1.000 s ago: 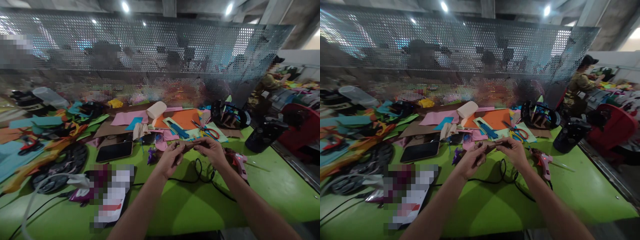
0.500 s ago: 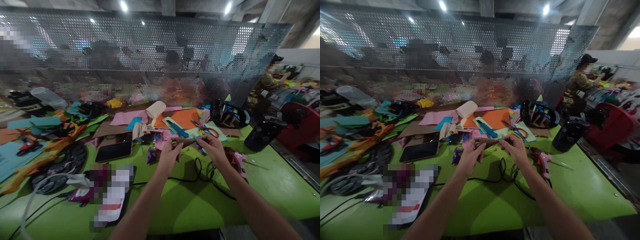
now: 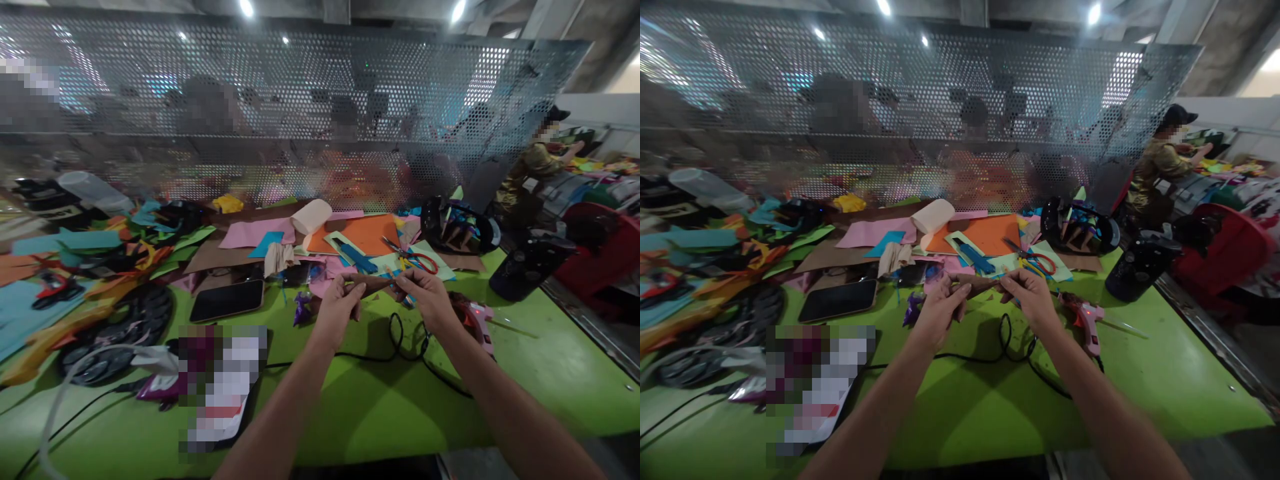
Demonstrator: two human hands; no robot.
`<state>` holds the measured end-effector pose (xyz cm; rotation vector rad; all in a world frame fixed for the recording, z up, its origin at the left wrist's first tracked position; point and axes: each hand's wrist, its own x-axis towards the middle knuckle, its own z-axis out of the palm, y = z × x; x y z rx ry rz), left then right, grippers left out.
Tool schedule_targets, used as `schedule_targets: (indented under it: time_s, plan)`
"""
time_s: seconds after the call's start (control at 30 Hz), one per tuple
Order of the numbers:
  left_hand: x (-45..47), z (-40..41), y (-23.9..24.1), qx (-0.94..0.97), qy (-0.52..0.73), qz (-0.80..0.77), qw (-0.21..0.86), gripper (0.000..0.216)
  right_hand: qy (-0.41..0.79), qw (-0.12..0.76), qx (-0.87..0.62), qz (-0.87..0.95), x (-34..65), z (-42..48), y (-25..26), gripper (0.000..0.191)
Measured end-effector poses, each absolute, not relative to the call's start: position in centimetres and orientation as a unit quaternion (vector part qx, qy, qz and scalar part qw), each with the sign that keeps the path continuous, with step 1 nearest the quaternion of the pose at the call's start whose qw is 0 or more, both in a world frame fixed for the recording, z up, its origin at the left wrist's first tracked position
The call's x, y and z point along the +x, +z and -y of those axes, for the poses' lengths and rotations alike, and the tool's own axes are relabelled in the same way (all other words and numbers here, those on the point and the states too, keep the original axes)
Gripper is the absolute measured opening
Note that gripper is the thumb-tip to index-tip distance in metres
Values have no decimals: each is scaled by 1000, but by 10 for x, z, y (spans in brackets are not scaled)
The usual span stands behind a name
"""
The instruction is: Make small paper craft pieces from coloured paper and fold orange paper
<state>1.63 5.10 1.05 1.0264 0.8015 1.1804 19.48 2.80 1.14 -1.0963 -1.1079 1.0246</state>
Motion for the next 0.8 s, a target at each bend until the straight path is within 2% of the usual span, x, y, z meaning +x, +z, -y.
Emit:
schedule_targets:
  time_s: [0.4,0.8]
  plan:
    - [18,-51,9,448,512,-360,638,41,425,571,-486,508,193,-26,16,40]
    - [16,-51,8,420,496,-347,676,45,408,588,-478,509,191,-25,11,33]
